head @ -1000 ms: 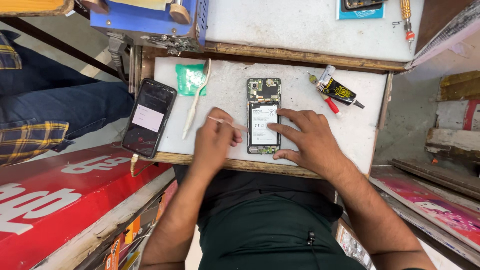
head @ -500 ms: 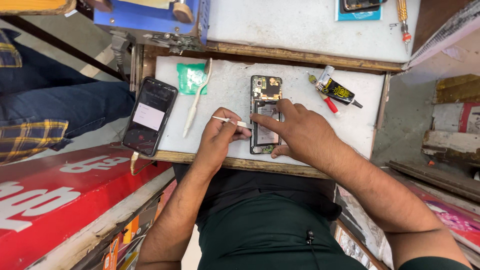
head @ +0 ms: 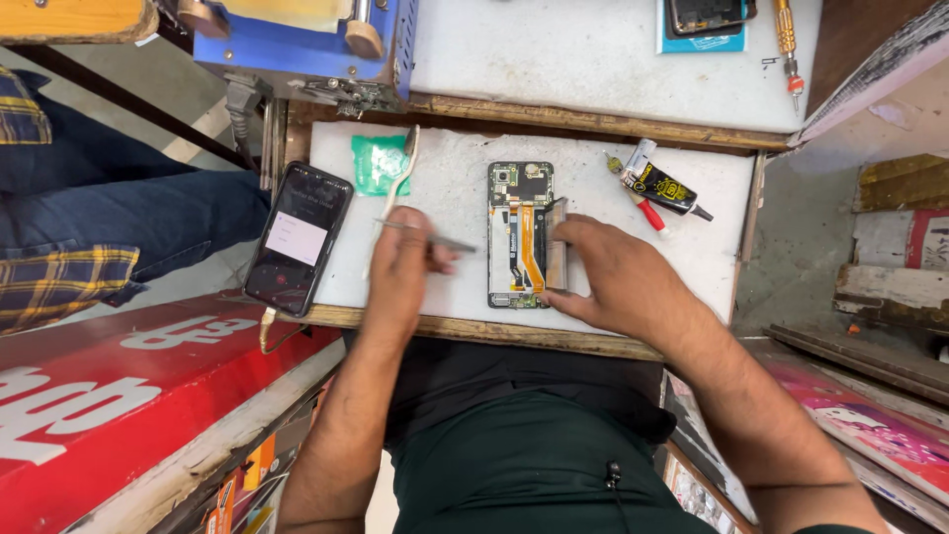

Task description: The person applies adhesive to the edges of a smartphone back cover, aligns and presses it onto the phone chassis, and secures it with rubber bands. They then test the screen responsiveness and later remove the battery from a different disassembled phone.

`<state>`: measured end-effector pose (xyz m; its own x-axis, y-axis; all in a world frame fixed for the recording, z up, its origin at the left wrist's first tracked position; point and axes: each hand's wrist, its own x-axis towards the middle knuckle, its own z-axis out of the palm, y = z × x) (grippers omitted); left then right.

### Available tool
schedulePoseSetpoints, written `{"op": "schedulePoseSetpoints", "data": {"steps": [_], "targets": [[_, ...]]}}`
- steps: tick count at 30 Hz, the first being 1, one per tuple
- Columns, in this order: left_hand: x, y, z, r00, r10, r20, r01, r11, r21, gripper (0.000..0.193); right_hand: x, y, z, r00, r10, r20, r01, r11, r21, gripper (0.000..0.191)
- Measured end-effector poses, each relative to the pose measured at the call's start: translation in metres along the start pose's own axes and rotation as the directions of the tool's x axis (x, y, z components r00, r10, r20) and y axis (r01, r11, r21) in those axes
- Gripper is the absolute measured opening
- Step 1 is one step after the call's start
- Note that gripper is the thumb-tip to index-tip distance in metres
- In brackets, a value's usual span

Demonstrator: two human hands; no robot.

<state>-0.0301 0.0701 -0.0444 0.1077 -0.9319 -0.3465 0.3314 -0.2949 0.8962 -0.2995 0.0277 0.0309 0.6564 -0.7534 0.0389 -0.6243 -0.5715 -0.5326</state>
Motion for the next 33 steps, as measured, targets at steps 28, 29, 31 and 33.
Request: {"op": "schedulePoseSetpoints", "data": {"steps": [28,29,31,33], "targets": [[-0.037,0.021,0.041,0.806,0.391,0.445,-0.558,0.248,0.792,0.031,-0.037,-0.029,0.019,0.928,0.36,-0.101,-0.345,0.928,0.138,0.034],[-0.029,0.022,0.042,0.798,0.434,0.417,-0.549,0.24,0.8,0.03,-0.035,-0.033,0.025,0.945,0.314,-0.095,-0.308,0.948,0.076,0.034],[-0.01,0.023,0.048,0.795,0.466,0.387,-0.538,0.249,0.805,0.023,-0.033,-0.035,0.032,0.961,0.258,-0.1,-0.257,0.966,0.022,0.035],[0.005,0.022,0.055,0.799,0.474,0.369,-0.523,0.245,0.817,0.021,-0.032,-0.034,0.038,0.962,0.241,-0.13,-0.239,0.97,0.033,0.035]]}}
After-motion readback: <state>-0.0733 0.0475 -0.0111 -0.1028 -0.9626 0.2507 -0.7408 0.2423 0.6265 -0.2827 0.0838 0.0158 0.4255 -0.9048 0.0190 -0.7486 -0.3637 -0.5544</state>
